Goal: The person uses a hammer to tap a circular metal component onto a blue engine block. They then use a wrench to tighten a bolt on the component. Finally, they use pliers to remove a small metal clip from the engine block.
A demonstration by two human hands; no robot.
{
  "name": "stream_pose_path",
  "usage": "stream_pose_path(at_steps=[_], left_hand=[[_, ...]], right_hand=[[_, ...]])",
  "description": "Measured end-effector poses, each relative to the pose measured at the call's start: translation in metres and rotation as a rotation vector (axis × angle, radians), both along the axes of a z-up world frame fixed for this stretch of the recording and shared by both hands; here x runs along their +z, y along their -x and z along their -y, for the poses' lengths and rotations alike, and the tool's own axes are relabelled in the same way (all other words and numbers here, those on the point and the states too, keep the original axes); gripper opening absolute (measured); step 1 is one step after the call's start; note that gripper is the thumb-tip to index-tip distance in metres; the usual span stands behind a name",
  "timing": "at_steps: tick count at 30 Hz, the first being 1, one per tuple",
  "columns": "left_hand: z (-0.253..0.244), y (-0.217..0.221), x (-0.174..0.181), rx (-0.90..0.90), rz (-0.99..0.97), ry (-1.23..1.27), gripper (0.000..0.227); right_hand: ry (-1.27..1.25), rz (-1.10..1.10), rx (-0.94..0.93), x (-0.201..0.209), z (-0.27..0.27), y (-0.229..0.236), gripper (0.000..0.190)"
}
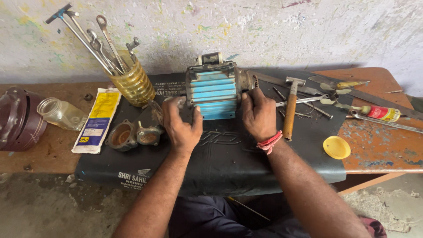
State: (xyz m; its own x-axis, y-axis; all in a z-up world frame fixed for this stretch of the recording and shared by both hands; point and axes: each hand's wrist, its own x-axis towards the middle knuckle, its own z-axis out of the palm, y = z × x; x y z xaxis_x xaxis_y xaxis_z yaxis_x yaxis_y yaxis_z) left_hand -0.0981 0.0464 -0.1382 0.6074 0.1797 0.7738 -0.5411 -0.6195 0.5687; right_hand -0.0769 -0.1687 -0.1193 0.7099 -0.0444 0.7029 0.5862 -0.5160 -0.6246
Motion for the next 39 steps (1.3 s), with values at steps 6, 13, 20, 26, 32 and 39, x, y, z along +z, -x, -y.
stream_pose_path(at_steps=[6,13,20,26,32,39], left_hand=[[0.010,0.000,0.010,0.066,0.220,-0.502,0.028],[0.018,-0.019,0.016,-0.050,0.244,-0.648,0.023],[0.025,-0.027,0.007,-0.037,0.237,-0.574,0.020],[0.026,-0.024,0.006,0.004,0.245,-0.573,0.016],[0.028,-0.024,0.009,0.025,0.216,-0.568,0.016],[0.024,-0.023,0.008,0.011,0.245,-0.554,0.016]], right_hand=[[-0.176,0.027,-0.021,-0.004,0.008,0.005,0.015],[-0.147,0.077,-0.048,-0.002,0.012,0.005,0.009],[-0.115,0.038,-0.024,-0.002,0.011,0.003,0.008],[-0.086,0.095,0.013,-0.001,0.010,0.005,0.009],[-0.153,-0.002,0.035,0.000,0.011,0.005,0.008],[-0.087,-0.027,0.142,-0.009,0.012,0.004,0.010]])
